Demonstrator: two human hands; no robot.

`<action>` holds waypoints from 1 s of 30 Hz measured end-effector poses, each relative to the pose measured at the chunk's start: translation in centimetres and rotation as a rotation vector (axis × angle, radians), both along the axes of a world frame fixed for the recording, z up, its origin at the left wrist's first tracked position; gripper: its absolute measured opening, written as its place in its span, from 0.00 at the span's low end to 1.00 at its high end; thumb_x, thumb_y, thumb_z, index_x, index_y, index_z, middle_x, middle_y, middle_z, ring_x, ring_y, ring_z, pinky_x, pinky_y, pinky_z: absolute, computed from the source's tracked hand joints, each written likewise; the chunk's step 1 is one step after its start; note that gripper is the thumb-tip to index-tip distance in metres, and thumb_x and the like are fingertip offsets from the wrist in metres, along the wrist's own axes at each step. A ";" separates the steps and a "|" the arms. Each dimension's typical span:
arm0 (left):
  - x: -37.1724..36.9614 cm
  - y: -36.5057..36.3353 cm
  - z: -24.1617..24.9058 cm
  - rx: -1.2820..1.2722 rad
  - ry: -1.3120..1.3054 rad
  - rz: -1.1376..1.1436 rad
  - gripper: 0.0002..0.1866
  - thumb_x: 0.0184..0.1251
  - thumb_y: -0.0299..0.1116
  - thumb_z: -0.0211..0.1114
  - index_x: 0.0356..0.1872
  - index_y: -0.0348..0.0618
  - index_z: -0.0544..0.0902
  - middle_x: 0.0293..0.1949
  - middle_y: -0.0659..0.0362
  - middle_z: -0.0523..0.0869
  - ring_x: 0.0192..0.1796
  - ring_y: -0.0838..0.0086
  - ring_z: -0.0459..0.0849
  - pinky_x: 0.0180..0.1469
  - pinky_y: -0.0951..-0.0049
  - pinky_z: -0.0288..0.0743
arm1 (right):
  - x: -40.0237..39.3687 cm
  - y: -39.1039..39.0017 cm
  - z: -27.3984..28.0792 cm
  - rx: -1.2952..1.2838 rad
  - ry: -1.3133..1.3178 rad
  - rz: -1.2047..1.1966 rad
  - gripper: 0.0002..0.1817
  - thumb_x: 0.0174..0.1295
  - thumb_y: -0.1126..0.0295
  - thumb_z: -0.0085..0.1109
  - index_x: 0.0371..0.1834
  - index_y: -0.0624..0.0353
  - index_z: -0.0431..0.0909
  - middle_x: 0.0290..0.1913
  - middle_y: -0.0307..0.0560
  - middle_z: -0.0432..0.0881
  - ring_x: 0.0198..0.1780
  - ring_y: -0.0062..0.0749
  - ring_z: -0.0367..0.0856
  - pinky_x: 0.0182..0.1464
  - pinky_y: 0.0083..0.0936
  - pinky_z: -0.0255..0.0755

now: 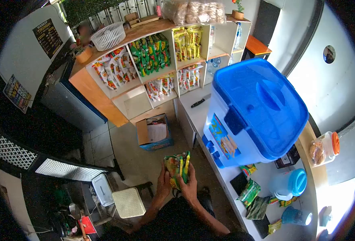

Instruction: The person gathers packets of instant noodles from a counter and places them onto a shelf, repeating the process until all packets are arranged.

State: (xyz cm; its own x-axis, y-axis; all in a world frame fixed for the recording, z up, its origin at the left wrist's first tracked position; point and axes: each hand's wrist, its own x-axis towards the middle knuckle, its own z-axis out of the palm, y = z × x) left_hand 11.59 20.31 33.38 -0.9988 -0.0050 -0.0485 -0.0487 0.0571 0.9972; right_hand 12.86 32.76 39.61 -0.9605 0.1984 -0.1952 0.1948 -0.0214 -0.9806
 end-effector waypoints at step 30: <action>-29.7 -0.5 3.5 0.628 -0.312 0.103 0.36 0.75 0.64 0.32 0.71 0.49 0.61 0.63 0.54 0.73 0.63 0.65 0.75 0.63 0.59 0.71 | -30.0 1.9 2.7 0.385 0.538 0.373 0.41 0.55 0.63 0.66 0.71 0.61 0.59 0.67 0.62 0.65 0.66 0.57 0.65 0.68 0.46 0.61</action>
State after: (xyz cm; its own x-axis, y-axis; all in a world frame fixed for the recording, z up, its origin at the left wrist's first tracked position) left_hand -18.14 19.82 36.86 -0.9337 0.0243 -0.3571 -0.3120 -0.5443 0.7787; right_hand -17.10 34.67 42.27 -0.9206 -0.1986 0.3363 -0.3849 0.3156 -0.8673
